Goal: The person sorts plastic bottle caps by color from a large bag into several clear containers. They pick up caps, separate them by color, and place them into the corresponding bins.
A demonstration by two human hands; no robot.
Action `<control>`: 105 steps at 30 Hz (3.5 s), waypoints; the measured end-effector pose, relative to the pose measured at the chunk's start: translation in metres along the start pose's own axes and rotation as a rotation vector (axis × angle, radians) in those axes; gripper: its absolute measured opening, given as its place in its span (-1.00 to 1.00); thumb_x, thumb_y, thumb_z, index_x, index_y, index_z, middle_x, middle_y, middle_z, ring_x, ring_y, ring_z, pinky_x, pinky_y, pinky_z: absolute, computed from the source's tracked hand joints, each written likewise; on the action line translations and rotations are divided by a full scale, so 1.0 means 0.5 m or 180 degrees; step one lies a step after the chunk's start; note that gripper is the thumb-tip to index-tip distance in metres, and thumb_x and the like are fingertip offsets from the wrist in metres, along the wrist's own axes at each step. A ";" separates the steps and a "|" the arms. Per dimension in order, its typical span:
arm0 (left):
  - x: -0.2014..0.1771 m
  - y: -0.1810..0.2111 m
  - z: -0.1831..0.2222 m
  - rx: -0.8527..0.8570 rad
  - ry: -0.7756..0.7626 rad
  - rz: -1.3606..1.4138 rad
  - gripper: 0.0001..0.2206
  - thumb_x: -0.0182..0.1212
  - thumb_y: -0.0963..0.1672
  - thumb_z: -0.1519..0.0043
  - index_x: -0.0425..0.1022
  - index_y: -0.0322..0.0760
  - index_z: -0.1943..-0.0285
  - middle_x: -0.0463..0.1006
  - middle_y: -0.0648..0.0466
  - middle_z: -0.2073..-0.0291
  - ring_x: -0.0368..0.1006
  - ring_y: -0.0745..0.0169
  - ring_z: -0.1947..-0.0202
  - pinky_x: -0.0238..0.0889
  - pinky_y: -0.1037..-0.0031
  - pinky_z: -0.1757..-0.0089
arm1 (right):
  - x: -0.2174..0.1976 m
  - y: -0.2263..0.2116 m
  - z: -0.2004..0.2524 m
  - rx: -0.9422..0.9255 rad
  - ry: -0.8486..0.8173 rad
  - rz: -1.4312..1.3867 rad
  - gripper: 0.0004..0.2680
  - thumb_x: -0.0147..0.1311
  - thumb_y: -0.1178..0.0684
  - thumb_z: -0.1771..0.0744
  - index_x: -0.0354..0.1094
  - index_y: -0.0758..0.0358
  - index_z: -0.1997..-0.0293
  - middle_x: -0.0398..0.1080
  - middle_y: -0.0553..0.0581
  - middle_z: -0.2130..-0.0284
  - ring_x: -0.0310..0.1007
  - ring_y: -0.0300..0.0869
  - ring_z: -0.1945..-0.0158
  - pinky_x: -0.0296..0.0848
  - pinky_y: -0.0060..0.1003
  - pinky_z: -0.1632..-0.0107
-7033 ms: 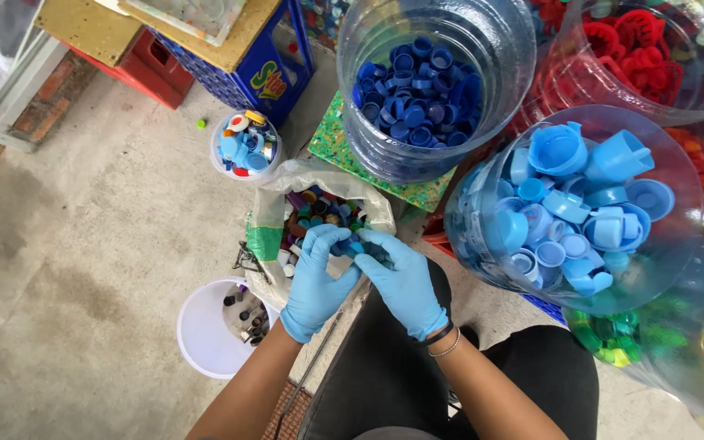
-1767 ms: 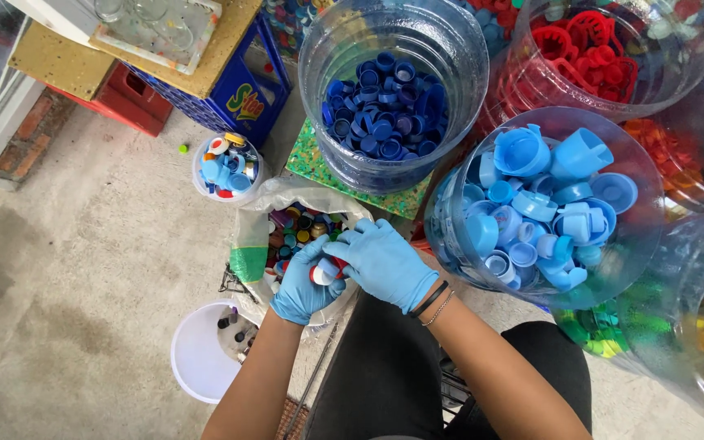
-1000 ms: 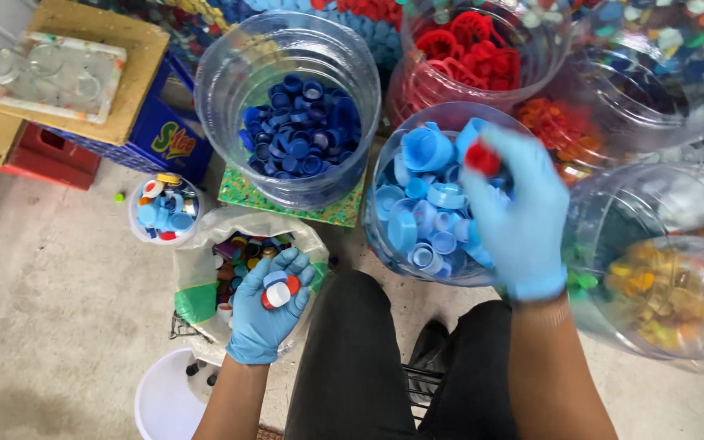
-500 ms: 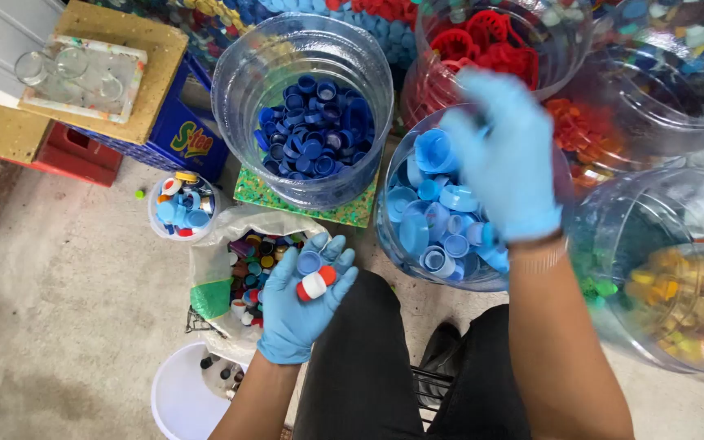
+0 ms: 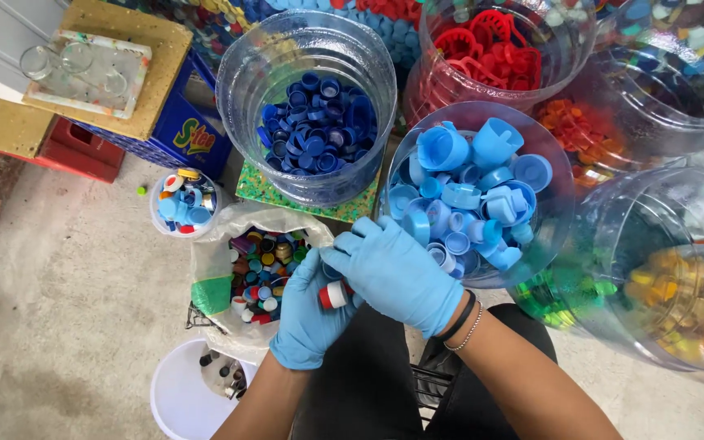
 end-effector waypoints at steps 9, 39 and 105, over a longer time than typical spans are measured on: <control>0.005 -0.037 -0.004 -0.0336 -0.0198 0.0350 -0.55 0.00 0.07 -0.35 0.38 -0.21 -0.30 0.47 -0.13 -0.09 0.41 -0.12 -0.10 0.29 -0.01 -0.03 | -0.033 0.048 0.032 0.0306 0.0611 0.0326 -0.70 0.21 -0.14 -0.23 0.36 -0.08 -0.03 0.33 -0.10 0.16 0.33 -0.12 0.04 0.30 -0.14 0.04; 0.120 -0.094 0.032 -0.0175 -0.0642 0.0084 -0.58 -0.01 -0.13 -0.32 0.26 -0.42 -0.36 0.24 -0.49 -0.39 0.25 -0.34 -0.35 0.29 0.04 -0.14 | -0.177 -0.001 0.180 0.0545 0.1427 -0.0416 -0.90 0.17 0.10 -0.36 0.29 0.16 0.25 0.43 0.10 0.23 0.30 0.04 0.24 0.28 -0.05 0.09; 0.233 -0.150 -0.005 0.1172 -0.0534 -0.2271 -0.62 0.38 -0.09 -0.15 0.56 -0.46 -0.07 0.66 -0.19 0.09 0.59 0.03 0.15 0.54 0.33 0.16 | -0.257 0.119 0.289 0.0541 0.1534 -0.0861 -0.76 0.22 0.06 -0.35 0.32 0.26 -0.08 0.41 0.25 0.08 0.49 0.03 0.05 0.47 -0.17 0.08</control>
Point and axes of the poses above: each hand's wrist, its own z-axis away from the middle knuckle, its own x-axis out of the palm, y = z × x, the point moved 9 cm from there along -z, towards the middle knuckle
